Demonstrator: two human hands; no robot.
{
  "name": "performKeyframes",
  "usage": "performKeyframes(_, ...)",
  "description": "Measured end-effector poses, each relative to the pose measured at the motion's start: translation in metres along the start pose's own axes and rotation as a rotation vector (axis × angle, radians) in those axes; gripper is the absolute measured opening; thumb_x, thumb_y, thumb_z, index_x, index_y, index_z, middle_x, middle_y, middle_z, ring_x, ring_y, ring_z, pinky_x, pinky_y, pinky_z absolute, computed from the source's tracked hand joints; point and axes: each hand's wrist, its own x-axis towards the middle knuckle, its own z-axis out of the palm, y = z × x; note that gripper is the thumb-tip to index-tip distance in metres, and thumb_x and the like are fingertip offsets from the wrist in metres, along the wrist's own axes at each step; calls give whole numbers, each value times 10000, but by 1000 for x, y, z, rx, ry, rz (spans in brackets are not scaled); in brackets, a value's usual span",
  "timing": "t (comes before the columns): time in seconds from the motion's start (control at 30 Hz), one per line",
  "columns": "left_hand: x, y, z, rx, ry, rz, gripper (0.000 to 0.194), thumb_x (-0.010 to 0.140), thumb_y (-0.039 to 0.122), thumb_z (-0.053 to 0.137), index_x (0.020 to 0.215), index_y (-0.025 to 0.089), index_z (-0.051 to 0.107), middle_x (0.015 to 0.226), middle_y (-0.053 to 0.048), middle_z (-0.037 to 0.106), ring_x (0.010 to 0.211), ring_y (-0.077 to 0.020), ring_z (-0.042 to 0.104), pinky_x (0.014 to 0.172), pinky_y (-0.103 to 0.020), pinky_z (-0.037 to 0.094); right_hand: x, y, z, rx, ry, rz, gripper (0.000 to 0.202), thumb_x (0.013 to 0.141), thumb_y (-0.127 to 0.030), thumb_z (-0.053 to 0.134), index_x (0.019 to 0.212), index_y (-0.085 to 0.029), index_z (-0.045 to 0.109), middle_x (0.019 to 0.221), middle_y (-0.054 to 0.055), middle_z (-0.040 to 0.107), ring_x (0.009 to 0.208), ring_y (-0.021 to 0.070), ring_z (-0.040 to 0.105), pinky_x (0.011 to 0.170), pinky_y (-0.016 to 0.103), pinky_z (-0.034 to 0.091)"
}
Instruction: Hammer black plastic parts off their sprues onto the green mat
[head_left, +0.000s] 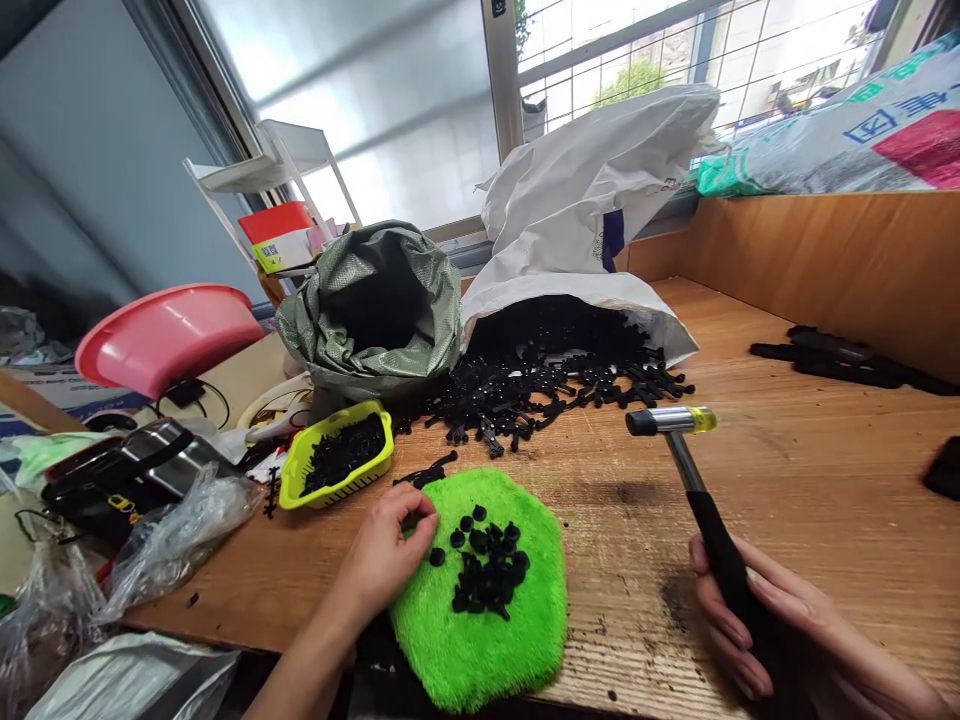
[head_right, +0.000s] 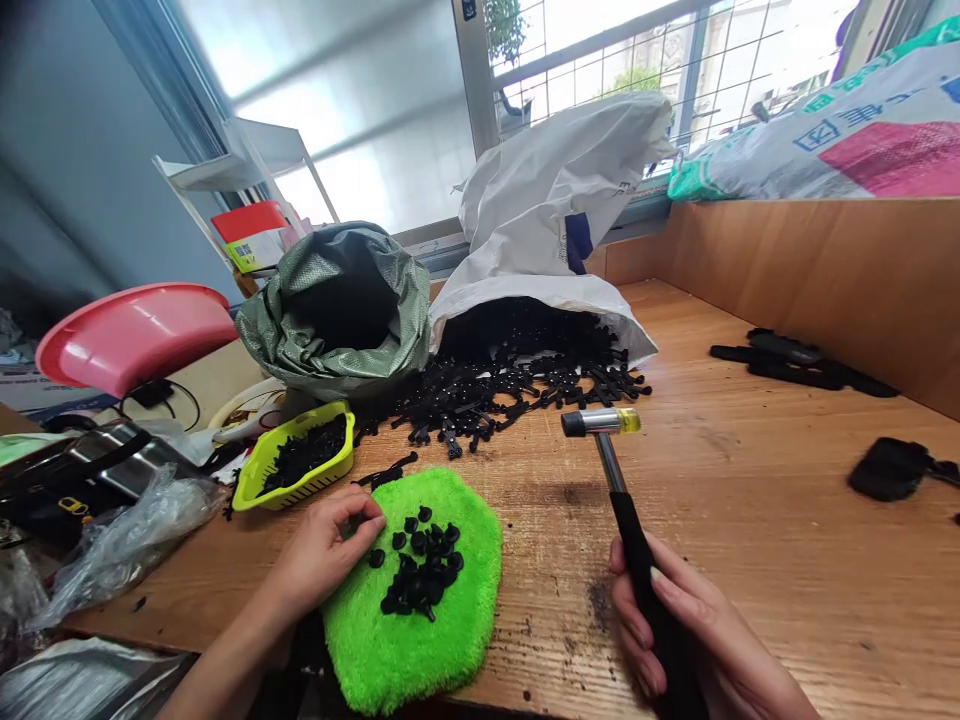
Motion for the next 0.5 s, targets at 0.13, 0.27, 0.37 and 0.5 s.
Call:
performKeyframes(0.13, -1, -1, 0, -31, 38, -46, 167, 765, 272, 474, 685, 167, 575, 698, -15, 541, 648, -142, 513, 500, -206, 356, 2, 1, -7, -22, -72, 0, 245, 821, -407, 501, 886, -201, 618, 584, 25, 418, 425, 125, 349, 392, 231, 336)
performKeyframes(0.27, 2, -3, -2, -58, 68, -35, 182, 768, 297, 470, 698, 172, 582, 721, -16, 568, 667, -143, 530, 483, -195, 361, 3, 2, -10, -11, -73, 14, 231, 818, -396, 511, 895, -205, 617, 578, 25, 422, 422, 125, 360, 391, 227, 339)
performKeyframes(0.37, 11, -13, -12, -27, 129, -73, 199, 768, 314, 467, 722, 169, 596, 730, -18, 608, 664, -149, 553, 545, -215, 400, 2, 1, -6, 19, -22, 10, 217, 806, -392, 538, 883, -203, 611, 571, 22, 422, 415, 115, 358, 384, 204, 331)
performKeyframes(0.5, 27, -25, -27, 208, 186, -101, 216, 777, 287, 447, 770, 168, 628, 770, -40, 662, 719, -184, 594, 677, -271, 418, 3, 2, -5, 24, -38, 8, 212, 807, -399, 550, 886, -209, 602, 569, 23, 435, 402, 110, 370, 381, 188, 337)
